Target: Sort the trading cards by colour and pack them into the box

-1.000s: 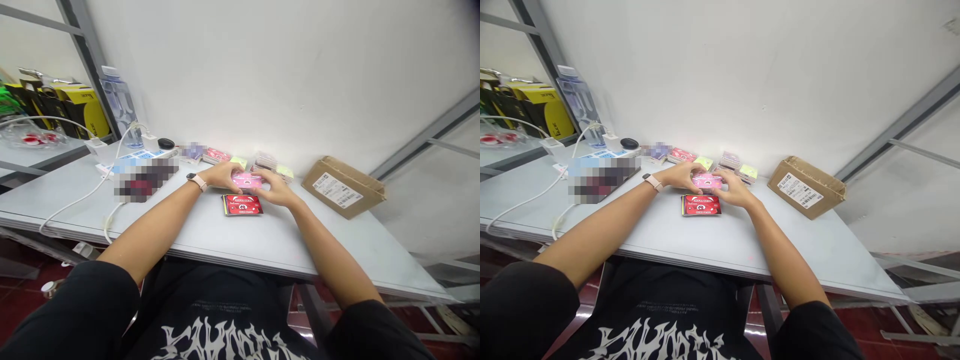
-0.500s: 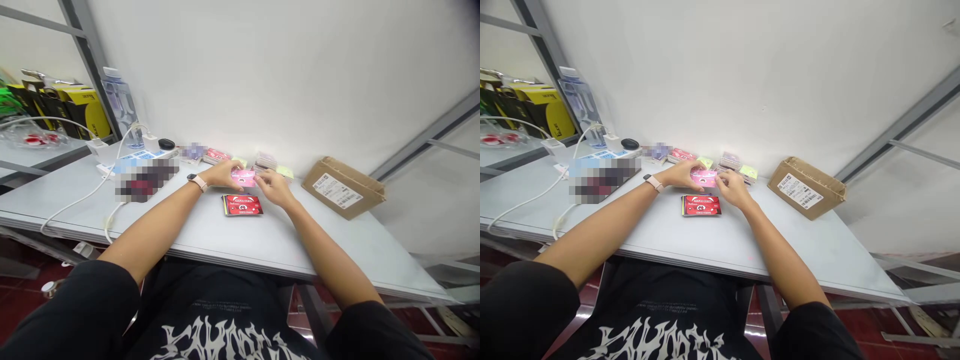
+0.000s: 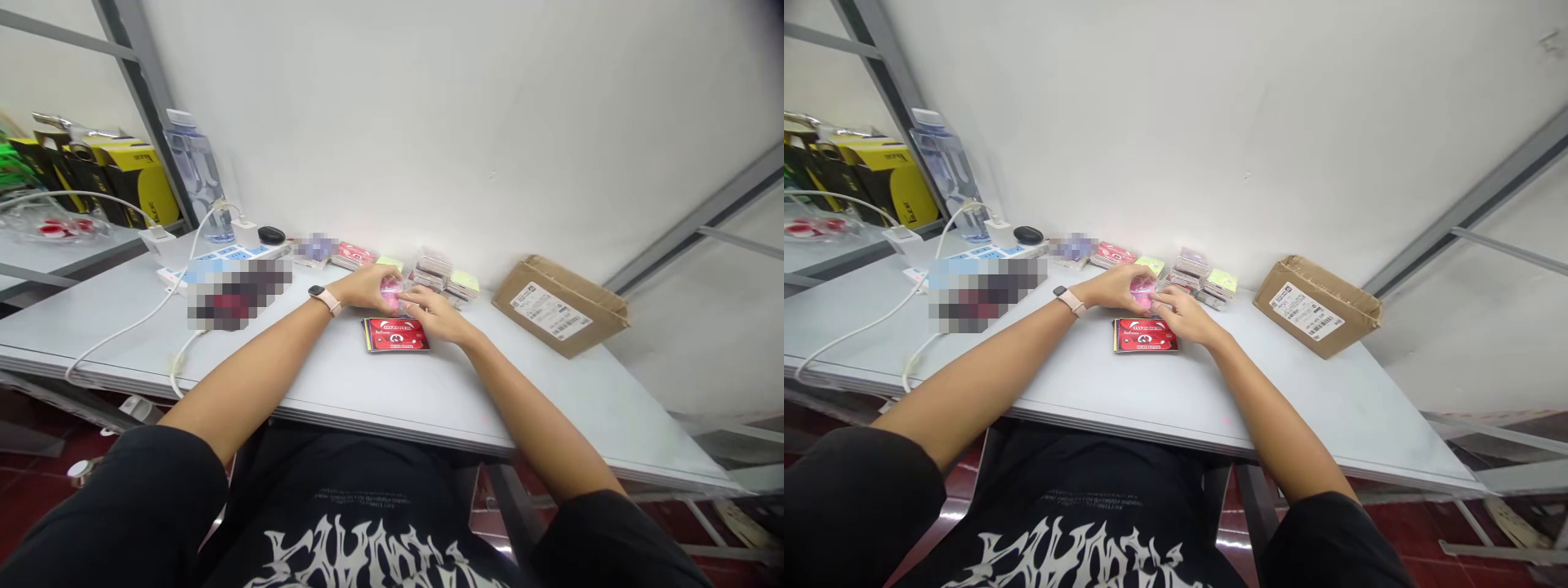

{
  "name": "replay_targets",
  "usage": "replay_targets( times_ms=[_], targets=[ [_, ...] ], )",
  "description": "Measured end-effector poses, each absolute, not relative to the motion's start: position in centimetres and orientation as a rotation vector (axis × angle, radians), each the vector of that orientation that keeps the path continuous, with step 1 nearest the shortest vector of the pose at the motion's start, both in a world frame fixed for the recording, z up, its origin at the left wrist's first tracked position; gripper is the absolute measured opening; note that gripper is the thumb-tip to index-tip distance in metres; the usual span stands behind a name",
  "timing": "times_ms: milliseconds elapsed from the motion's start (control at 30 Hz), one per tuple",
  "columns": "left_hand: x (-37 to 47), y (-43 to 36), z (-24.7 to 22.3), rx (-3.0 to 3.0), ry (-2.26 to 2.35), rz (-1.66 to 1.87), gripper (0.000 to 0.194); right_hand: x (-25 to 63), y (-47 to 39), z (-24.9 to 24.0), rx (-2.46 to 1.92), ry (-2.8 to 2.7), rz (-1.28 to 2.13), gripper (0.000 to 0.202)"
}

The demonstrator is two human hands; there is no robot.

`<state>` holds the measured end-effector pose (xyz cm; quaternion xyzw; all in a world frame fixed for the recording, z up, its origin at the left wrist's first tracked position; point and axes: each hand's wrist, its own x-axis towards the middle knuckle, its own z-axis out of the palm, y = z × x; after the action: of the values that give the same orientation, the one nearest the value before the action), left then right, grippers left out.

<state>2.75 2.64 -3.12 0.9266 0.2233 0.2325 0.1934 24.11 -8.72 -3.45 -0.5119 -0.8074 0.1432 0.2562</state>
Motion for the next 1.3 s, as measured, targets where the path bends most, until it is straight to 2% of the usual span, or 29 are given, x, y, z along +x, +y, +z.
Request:
replay_targets(
  times_ms=[200,400,500,633,800,967,1167,1300],
  targets=[
    [2.8,2.8,-3.3,2.602,0.604,0.658,0.065,23.9,-8.8,-3.8,-1.408,-2.235,0.342,0.04],
    [2.4,3.4,-3.3,2.579,0.643,0.707,0.072,24.8,-8.8,-3.1,-1.442,-2.078,0.264,0.029],
    [2.2,3.9,-3.4,2.557,0.727,0.747,0.076,25.7,-9.2,-1.9,-1.437,-2.0,0.228,0.03],
    [1.9,4.4,-3.5,2.524,0.801,0.777,0.078,26.5,-10.1,-0.1,-1.495,-2.157,0.452,0.04],
    [1.8,4.4,-3.4,2.524,0.8,0.774,0.077,26.6,-10.5,0.4,-1.565,-2.396,0.611,0.071],
    [1.9,4.3,-3.4,2.529,0.799,0.77,0.078,26.5,-10.4,0.2,-1.548,-2.407,0.618,0.063],
    [1.9,4.4,-3.3,2.527,0.798,0.754,0.072,27.1,-10.6,0.9,-1.5,-2.264,0.632,0.064],
    [1.9,4.3,-3.3,2.527,0.82,0.765,0.069,27.8,-10.4,1.0,-1.434,-2.039,0.401,0.061]
  ],
)
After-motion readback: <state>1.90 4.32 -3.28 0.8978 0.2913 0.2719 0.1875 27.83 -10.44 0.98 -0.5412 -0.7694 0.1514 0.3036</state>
